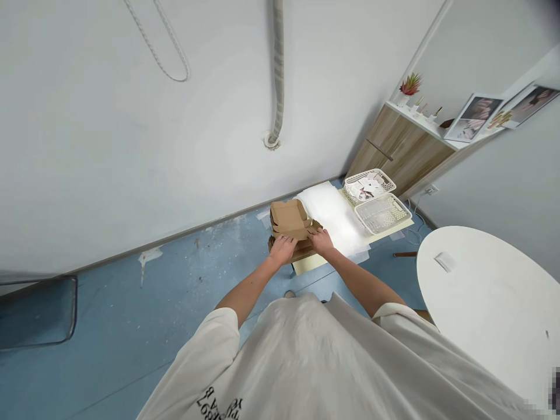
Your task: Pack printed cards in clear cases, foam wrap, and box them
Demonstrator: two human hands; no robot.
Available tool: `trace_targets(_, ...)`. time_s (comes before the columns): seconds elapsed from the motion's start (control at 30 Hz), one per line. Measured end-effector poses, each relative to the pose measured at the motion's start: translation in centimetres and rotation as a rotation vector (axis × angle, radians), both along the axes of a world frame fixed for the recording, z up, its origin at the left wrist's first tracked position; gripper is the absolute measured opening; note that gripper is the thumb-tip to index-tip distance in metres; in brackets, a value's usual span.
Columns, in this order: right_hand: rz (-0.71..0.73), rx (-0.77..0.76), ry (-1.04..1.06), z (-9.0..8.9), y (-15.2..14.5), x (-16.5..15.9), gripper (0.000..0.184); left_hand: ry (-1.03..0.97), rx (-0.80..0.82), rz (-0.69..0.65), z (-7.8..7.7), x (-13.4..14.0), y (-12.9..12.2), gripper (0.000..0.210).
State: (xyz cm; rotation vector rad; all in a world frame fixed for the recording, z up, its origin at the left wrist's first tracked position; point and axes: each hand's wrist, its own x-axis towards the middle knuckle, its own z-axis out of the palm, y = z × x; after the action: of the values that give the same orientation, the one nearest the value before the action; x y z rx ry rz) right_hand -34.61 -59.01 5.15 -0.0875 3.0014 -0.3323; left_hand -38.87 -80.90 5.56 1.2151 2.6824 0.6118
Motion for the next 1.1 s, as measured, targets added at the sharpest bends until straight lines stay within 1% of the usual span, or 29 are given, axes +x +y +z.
trace_targets(0.2, 0.048, -0.028, 0.117, 3.9, 0.8, -1.3, 0.033, 0.069, 0.092, 0.001, 3.6, -0.9, -0.1, 0.047)
trace_targets(0.33, 0.016, -0.065, 0.194, 5.9, 1.2, -1.4, 0.036, 0.098, 0.153, 0.011, 5.8, -1.2, 0.4, 0.051)
trace_targets(0.47, -0.044, -0.058, 0.249, 7.5, 2.3, -0.6, 0.039, 0.085, 0.194, -0.017, 7.4, -1.2, 1.8, 0.053)
trace_targets(0.57, -0.113, -0.060, 0.269, 8.3, 4.0, 0.9, 0.042, 0.092, 0.209, -0.059, 8.1, -0.6, 3.9, 0.052)
trace_targets(0.7, -0.222, -0.042, 0.289, 8.9, 7.5, 4.2, 0.046, 0.075, 0.254, -0.112, 8.8, 1.1, 8.1, 0.050)
trace_targets(0.83, -0.328, 0.030, 0.305, 9.4, 12.0, 8.8, 0.048, 0.088, 0.286, -0.165, 9.2, 3.5, 13.8, 0.047)
trace_targets(0.97, -0.452, 0.065, 0.311, 9.9, 17.2, 14.9, 0.048, 0.086, 0.284, -0.278, 9.6, 6.9, 20.8, 0.045)
trace_targets(1.1, -0.584, 0.058, 0.301, 9.8, 23.2, 22.7, 0.049, 0.071, 0.283, -0.404, 9.7, 12.2, 28.9, 0.046)
